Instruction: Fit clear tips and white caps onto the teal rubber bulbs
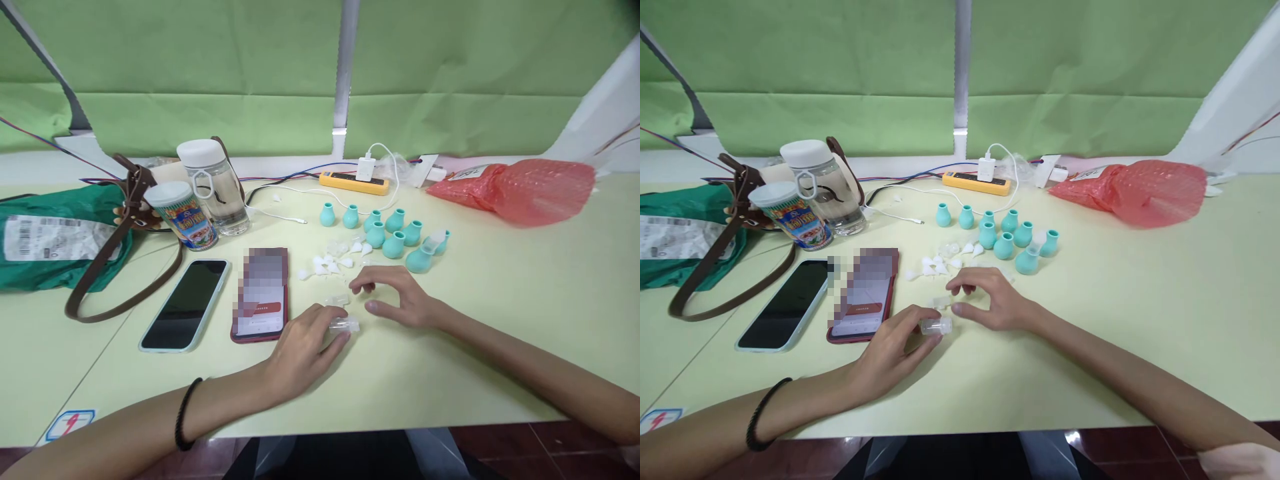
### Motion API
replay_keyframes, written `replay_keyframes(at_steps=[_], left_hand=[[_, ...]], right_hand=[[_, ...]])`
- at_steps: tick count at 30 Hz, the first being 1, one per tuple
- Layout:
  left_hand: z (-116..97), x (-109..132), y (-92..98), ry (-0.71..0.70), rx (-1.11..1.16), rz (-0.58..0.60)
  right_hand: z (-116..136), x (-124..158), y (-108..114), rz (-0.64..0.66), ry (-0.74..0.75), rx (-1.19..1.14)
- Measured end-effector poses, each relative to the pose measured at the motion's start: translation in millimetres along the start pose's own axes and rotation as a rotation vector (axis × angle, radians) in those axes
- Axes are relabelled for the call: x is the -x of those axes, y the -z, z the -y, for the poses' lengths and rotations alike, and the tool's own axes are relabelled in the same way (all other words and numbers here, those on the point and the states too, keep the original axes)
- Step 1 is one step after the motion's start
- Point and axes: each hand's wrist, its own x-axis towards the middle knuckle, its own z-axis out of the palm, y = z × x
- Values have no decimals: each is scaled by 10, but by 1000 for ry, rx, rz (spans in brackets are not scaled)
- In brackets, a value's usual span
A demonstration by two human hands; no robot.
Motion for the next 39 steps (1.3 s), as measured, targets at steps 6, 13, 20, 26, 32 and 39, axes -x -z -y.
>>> replay_keyframes(at_steps=[6,13,20,26,32,39], left_hand=[[9,-44,-36,-100,-202,60],[12,-50,-36,-93,-267,80],[47,-46,-43,-85,-166,67],[81,-33,-62,-90,-115,33],[106,-33,-78,-72,-120,33],[71,-22,-74,-86,-129,72]], right_hand=[[-234,-23,-40,36,-57,409],[-119,-65,-126,223,-77,614],[-51,-108,-136,277,-124,621],[-70,-88,-120,227,-132,576],[-212,-93,2,19,-122,594],[-326,-143,214,-117,-233,997]])
